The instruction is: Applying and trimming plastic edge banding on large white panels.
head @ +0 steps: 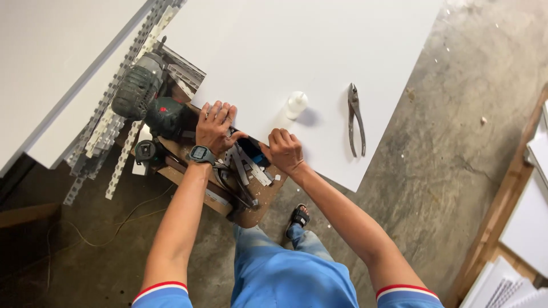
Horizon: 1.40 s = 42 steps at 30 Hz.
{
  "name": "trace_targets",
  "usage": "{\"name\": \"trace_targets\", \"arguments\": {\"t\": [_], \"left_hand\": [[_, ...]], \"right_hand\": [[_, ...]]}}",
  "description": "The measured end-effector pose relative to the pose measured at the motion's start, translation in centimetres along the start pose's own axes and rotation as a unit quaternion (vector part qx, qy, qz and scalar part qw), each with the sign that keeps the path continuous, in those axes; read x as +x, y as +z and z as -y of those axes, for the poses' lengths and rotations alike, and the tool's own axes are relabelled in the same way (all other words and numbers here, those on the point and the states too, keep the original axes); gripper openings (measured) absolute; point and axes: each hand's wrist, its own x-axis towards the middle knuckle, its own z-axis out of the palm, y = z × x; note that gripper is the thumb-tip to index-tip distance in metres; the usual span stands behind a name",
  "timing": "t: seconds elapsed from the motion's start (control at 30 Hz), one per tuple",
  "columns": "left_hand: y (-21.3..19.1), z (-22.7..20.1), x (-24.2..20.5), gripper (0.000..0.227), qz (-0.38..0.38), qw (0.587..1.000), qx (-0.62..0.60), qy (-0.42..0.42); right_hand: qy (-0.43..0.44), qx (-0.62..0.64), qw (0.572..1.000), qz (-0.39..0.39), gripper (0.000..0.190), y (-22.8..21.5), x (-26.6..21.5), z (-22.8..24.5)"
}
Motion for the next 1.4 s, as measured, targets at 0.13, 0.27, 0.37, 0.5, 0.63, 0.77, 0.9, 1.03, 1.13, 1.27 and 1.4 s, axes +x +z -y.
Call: {"name": "trace_targets", "arguments": {"t": [0.13,0.27,0.37,0.5,0.63,0.77,0.9,1.03,1.13,1.27,1.4], "left_hand": [[-0.8,-0.6,0.5,0.085,-0.008,0.999,0.028,0.014],[-1.4,-1.9,-0.1,0.087,0.0,0.999,0.042,-0.016],[-1.8,-3.6,0.1,0.082,-0.019,0.997,0.024,-0.076],[-2.0,-7.3,-1.6,0.096,-0.092,0.929,0.127,-0.336],[1.8,-9.5,-1.9,0.091,-0.217,0.613,-0.545,-0.529],[0.9,-12.1,2.3,0.09,-0.17,0.53,-0.572,-0.602],[6.7,-11.4,1.2,0.087,-0.217,0.719,-0.349,-0.561],[6.6,-11.5,1.6,0.087,-0.278,0.748,-0.322,-0.51],[4.3,-11.6,2.7,0.084,-0.273,0.684,-0.397,-0.548],[4.1,-11.8,3.0,0.083,-0.265,0.641,-0.433,-0.576],[4.8,-11.6,2.8,0.082,-0.267,0.647,-0.426,-0.573]], "right_hand": [[-0.02,0.03,0.999,0.032,0.033,0.1,1.4,-0.8],[-0.046,0.051,0.996,0.049,0.046,0.8,2.9,-0.7],[-0.057,0.046,0.996,0.057,0.046,2.5,3.0,-0.6],[-0.078,0.043,0.995,0.035,0.039,6.3,2.4,-0.1],[-0.097,0.042,0.994,0.036,0.041,6.6,2.4,-0.7],[-0.096,0.043,0.994,0.026,0.035,6.4,2.2,-0.8],[-0.09,0.048,0.995,-0.011,0.028,4.8,3.0,-0.5],[-0.086,0.052,0.995,-0.017,0.03,4.7,2.5,-0.7],[-0.091,0.057,0.994,-0.024,0.029,5.0,2.6,-0.6],[-0.097,0.049,0.994,-0.025,0.029,5.7,2.5,-0.7],[-0.099,0.041,0.994,-0.023,0.028,6.1,2.5,-0.8]]}}
